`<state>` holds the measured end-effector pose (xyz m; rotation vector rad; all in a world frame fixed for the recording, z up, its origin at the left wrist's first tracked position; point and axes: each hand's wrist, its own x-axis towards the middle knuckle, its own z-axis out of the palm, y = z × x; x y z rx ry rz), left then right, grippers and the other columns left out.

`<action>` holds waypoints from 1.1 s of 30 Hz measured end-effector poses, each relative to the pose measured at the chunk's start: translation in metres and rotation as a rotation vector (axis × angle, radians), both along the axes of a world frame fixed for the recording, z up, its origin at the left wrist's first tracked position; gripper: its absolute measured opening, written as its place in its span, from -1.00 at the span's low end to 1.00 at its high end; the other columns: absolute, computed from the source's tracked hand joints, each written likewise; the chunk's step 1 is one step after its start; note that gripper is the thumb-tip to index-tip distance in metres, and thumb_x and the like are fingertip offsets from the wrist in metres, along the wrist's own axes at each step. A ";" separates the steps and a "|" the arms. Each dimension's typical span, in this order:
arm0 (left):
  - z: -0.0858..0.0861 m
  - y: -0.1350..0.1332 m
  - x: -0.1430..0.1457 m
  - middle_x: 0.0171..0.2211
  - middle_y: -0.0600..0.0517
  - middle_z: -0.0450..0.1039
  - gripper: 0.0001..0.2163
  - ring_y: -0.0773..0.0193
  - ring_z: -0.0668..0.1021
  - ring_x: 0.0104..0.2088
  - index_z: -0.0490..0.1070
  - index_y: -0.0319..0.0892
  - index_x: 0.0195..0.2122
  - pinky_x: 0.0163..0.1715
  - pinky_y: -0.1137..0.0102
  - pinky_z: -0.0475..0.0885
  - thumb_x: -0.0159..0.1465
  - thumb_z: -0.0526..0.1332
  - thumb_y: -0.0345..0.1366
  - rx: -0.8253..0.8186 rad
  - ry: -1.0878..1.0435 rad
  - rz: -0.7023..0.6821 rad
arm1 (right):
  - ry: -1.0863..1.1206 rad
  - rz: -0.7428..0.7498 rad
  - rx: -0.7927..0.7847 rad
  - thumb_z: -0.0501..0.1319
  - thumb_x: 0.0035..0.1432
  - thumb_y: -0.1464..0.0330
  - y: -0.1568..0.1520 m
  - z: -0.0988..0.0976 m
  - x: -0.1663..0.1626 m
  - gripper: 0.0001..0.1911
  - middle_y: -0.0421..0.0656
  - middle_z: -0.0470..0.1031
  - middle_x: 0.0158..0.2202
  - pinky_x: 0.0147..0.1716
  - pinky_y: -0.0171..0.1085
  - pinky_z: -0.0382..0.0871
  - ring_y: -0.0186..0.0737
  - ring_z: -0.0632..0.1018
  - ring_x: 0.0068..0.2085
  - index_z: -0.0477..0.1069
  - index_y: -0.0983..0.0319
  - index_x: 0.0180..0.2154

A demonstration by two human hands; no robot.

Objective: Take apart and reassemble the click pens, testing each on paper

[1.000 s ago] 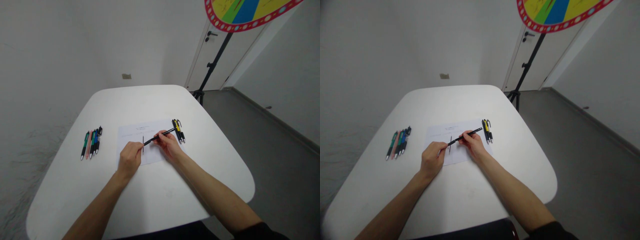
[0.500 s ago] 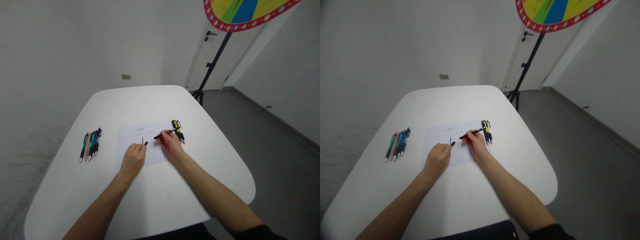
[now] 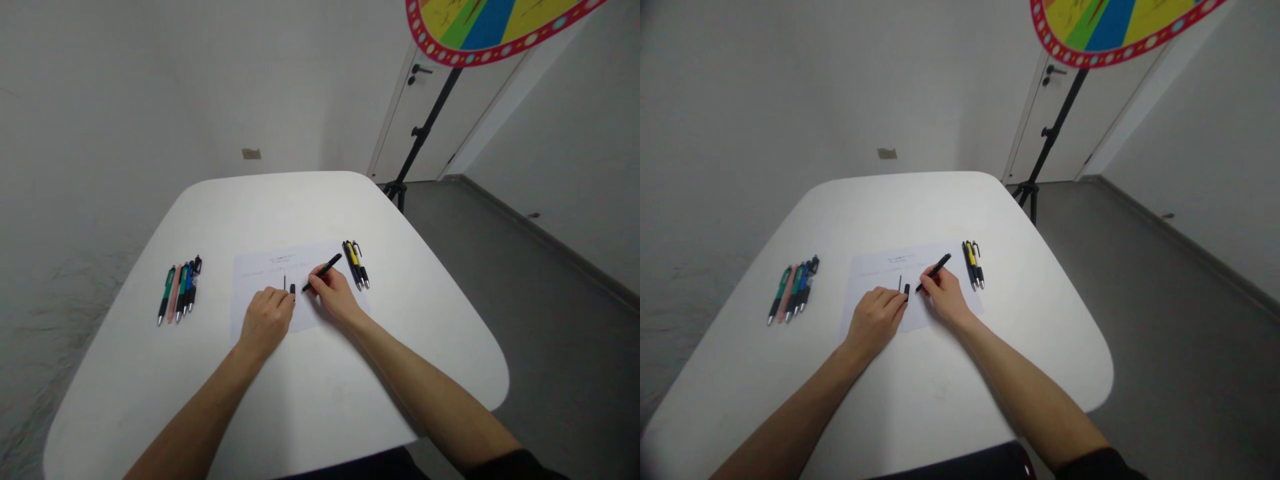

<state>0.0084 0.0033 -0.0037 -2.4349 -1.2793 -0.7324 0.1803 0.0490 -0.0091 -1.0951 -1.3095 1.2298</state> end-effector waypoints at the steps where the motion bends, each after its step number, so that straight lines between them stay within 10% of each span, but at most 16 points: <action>1: 0.001 0.000 0.000 -0.38 -0.04 0.50 -0.92 0.16 0.45 -0.31 0.44 -0.19 -0.30 -0.35 0.28 0.31 0.29 0.16 -0.43 -0.001 -0.008 0.007 | -0.075 0.010 0.028 0.21 0.09 0.27 -0.001 0.001 0.000 -0.86 -0.27 0.39 -0.55 -0.45 -0.29 0.27 -0.31 0.40 -0.50 0.36 0.22 -0.39; 12: 0.001 0.000 -0.002 -0.31 -0.06 0.53 -0.93 0.12 0.46 -0.27 0.46 -0.17 -0.26 -0.34 0.24 0.32 0.26 0.20 -0.39 -0.056 -0.056 0.032 | -0.386 0.116 0.275 0.15 0.19 0.32 -0.011 0.014 0.000 -0.91 -0.20 0.44 -0.41 -0.29 -0.23 0.29 -0.23 0.42 -0.36 0.40 0.18 -0.30; 33: -0.001 0.001 -0.004 -0.32 -0.04 0.54 -0.93 0.14 0.46 -0.28 0.46 -0.17 -0.26 -0.33 0.25 0.33 0.27 0.19 -0.38 -0.055 -0.060 0.027 | -0.317 0.069 0.315 0.17 0.16 0.35 -0.013 0.011 -0.001 -0.89 -0.14 0.49 -0.33 -0.22 -0.18 0.33 -0.18 0.47 -0.30 0.43 0.16 -0.25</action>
